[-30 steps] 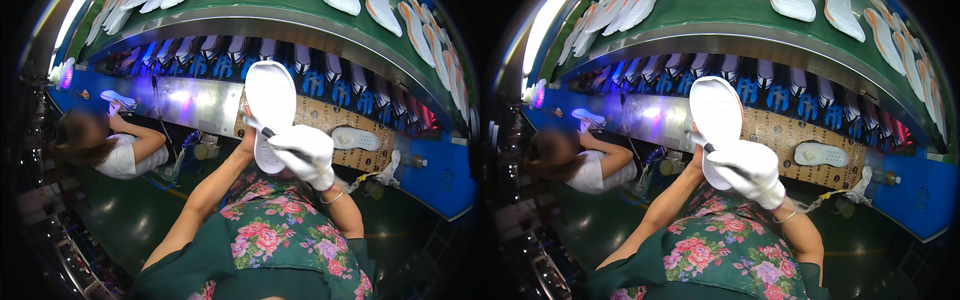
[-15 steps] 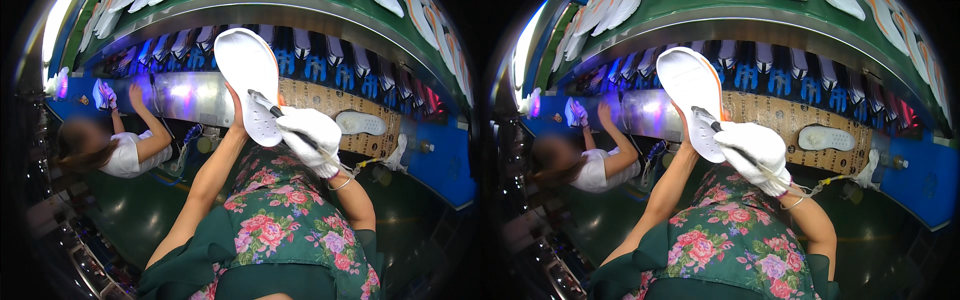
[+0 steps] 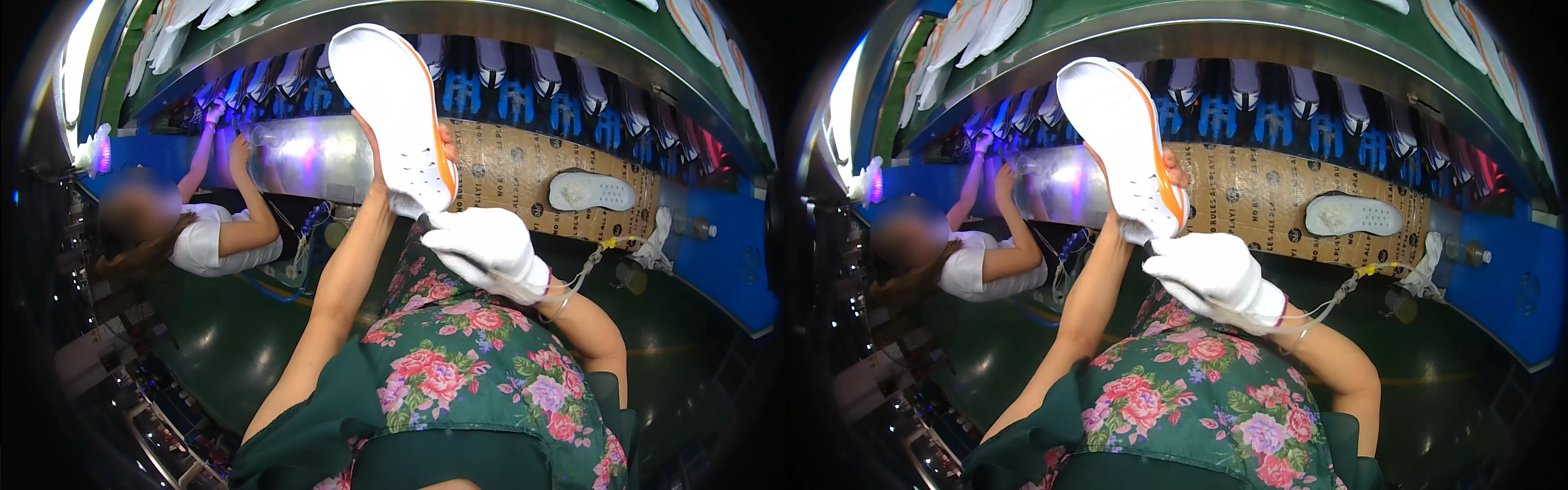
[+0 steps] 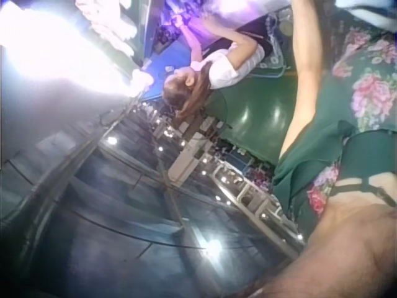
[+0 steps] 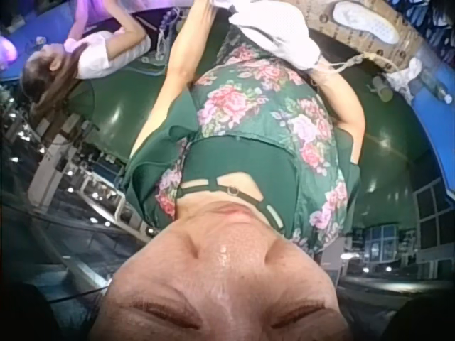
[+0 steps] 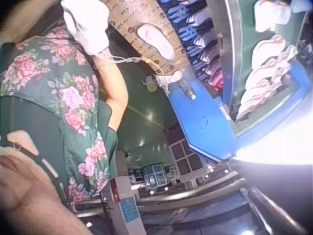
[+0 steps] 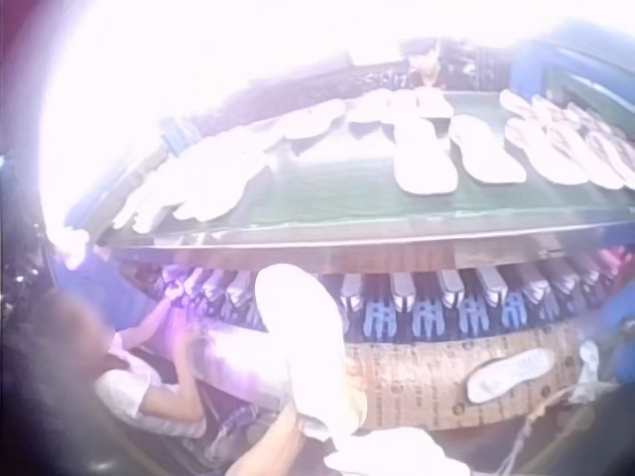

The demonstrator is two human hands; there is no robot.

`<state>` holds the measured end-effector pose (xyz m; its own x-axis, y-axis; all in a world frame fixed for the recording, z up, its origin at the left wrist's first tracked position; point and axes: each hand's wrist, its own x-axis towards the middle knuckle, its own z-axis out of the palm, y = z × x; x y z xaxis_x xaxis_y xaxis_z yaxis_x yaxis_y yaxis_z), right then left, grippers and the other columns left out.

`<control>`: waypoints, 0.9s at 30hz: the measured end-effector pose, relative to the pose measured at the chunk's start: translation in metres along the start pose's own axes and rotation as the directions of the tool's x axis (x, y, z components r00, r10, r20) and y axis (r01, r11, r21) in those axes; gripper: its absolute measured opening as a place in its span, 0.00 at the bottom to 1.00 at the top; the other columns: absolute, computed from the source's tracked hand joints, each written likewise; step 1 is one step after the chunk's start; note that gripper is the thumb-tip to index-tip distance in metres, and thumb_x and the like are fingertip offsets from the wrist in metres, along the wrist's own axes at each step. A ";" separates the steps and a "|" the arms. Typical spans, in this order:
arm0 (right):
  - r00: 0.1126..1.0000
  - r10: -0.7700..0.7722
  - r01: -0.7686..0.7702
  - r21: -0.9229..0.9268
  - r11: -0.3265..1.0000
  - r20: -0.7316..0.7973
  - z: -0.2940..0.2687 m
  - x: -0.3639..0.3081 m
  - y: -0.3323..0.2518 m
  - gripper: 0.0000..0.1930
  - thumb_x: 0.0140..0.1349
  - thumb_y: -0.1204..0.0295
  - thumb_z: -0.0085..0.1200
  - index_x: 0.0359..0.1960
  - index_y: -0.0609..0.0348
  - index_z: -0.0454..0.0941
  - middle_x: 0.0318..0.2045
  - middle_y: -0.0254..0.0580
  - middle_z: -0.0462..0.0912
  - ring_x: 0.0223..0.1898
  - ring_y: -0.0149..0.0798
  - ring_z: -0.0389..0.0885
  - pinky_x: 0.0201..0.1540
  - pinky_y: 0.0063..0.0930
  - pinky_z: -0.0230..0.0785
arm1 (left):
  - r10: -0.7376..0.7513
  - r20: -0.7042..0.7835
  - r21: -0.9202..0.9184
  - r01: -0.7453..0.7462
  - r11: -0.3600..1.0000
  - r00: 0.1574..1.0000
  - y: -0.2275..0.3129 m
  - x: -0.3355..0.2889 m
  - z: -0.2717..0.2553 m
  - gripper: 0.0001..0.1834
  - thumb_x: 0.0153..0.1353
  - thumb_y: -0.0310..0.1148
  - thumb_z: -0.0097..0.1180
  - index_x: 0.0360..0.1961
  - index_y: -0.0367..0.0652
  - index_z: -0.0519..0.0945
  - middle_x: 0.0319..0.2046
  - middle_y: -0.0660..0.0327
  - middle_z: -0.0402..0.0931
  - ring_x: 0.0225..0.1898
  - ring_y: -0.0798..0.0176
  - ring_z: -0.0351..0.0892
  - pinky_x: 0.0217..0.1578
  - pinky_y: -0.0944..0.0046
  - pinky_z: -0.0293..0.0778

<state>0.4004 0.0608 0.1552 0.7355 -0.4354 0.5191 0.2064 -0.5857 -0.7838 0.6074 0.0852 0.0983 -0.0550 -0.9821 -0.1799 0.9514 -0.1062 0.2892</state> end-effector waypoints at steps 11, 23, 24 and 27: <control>0.996 0.031 -0.008 -0.250 0.968 0.087 -0.002 0.002 -0.005 0.14 0.50 0.76 0.65 0.40 0.52 0.84 0.34 0.41 0.86 0.35 0.44 0.86 0.38 0.33 0.79 | -0.153 0.100 0.380 0.104 0.919 0.983 0.018 0.019 -0.001 0.59 0.54 0.83 0.20 0.63 0.40 0.68 0.39 0.44 0.79 0.35 0.49 0.84 0.31 0.53 0.85; 0.968 0.003 0.059 -0.238 0.969 0.253 -0.003 -0.001 -0.005 0.16 0.50 0.76 0.65 0.43 0.51 0.81 0.36 0.42 0.85 0.37 0.45 0.87 0.39 0.35 0.80 | -0.302 -0.303 0.784 0.417 0.459 0.904 0.033 0.034 0.005 0.42 0.67 0.66 0.40 0.66 0.40 0.70 0.58 0.50 0.75 0.56 0.61 0.79 0.50 0.64 0.81; 0.981 -0.029 0.057 -0.142 0.988 0.190 -0.003 0.000 0.000 0.16 0.51 0.76 0.65 0.43 0.51 0.81 0.36 0.42 0.85 0.37 0.45 0.87 0.39 0.35 0.80 | -0.328 -0.279 0.794 0.409 0.450 0.903 0.029 0.032 0.006 0.43 0.67 0.68 0.38 0.66 0.40 0.71 0.59 0.50 0.74 0.56 0.62 0.78 0.51 0.66 0.79; 0.998 0.027 -0.022 -0.103 0.994 0.049 -0.015 0.009 0.007 0.15 0.51 0.78 0.64 0.42 0.52 0.83 0.34 0.42 0.85 0.36 0.46 0.86 0.40 0.35 0.80 | -0.307 -0.371 0.861 0.448 0.240 0.876 0.037 0.034 0.028 0.44 0.67 0.69 0.36 0.67 0.42 0.70 0.61 0.49 0.73 0.57 0.61 0.77 0.52 0.66 0.77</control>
<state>0.3990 0.0425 0.1590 0.7718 -0.4171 0.4800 0.1223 -0.6434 -0.7557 0.6326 0.0436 0.1296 -0.2282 -0.7705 -0.5952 -0.0571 -0.5997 0.7982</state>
